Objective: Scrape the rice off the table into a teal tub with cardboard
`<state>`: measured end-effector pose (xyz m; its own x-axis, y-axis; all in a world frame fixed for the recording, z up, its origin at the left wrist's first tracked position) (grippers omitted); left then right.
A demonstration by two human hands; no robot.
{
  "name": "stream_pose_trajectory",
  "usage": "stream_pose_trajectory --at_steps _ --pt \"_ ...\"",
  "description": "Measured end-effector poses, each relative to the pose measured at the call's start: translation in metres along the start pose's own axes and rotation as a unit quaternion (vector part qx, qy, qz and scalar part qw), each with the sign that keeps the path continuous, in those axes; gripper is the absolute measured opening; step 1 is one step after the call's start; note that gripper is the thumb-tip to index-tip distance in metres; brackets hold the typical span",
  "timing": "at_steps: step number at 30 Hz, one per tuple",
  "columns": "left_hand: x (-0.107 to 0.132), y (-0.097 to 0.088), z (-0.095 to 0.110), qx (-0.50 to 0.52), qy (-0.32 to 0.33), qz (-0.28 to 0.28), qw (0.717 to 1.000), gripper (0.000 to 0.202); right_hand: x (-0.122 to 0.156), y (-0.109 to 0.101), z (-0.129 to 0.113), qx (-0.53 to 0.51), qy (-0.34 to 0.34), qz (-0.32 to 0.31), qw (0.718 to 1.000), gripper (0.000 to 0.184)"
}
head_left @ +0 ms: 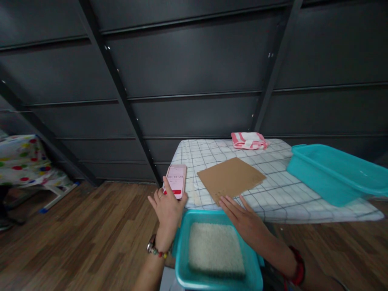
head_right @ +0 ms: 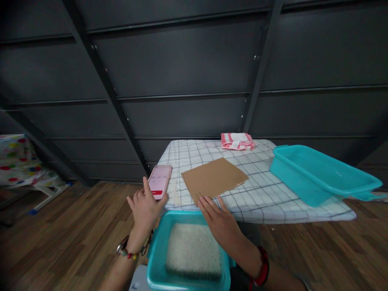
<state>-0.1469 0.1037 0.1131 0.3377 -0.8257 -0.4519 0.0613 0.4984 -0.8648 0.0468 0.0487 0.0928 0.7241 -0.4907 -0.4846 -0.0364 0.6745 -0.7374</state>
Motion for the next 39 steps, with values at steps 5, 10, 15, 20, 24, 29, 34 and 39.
stream_pose_trajectory --at_steps 5,10,15,20,24,29,34,39 --pt "-0.002 0.003 -0.001 -0.01 -0.012 0.0 1.0 0.08 0.0 0.002 0.0 0.021 0.0 -0.017 1.0 0.049" --pt "0.004 0.002 0.005 0.017 0.017 0.003 1.0 0.084 0.0 0.002 0.0 0.016 0.001 -0.014 1.0 0.049" --pt "0.047 -0.01 0.02 0.033 0.142 0.076 0.986 0.076 -0.002 -0.003 0.001 0.01 0.009 -0.006 1.0 0.048" --pt "0.071 0.004 0.04 -0.008 0.269 0.035 0.963 0.055 -0.003 -0.004 0.001 0.008 0.005 -0.004 1.0 0.048" --pt "0.056 0.002 0.045 -0.003 0.272 0.014 0.962 0.056 -0.002 -0.001 0.0 0.008 -0.004 -0.016 1.0 0.049" --pt "0.047 -0.004 0.031 0.039 0.214 0.02 0.976 0.042 -0.001 0.001 0.002 -0.026 0.005 -0.023 0.999 0.051" --pt "0.05 -0.005 0.03 0.039 0.203 0.024 0.978 0.024 -0.005 0.003 0.003 -0.065 0.007 -0.029 0.997 0.049" --pt "0.048 -0.007 0.035 0.029 0.216 0.019 0.976 0.022 -0.017 0.009 0.013 -0.1 -0.002 -0.062 0.993 0.044"
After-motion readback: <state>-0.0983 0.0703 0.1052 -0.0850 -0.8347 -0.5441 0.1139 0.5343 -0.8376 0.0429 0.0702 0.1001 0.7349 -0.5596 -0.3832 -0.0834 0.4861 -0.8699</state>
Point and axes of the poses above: each hand's wrist, its own x-axis away from the middle knuckle, its own y-axis out of the palm, z = x × y, the point moved 10 cm from there along -x, towards the middle knuckle, and after that the axes turned 3 degrees about x, right-handed, at the moved point
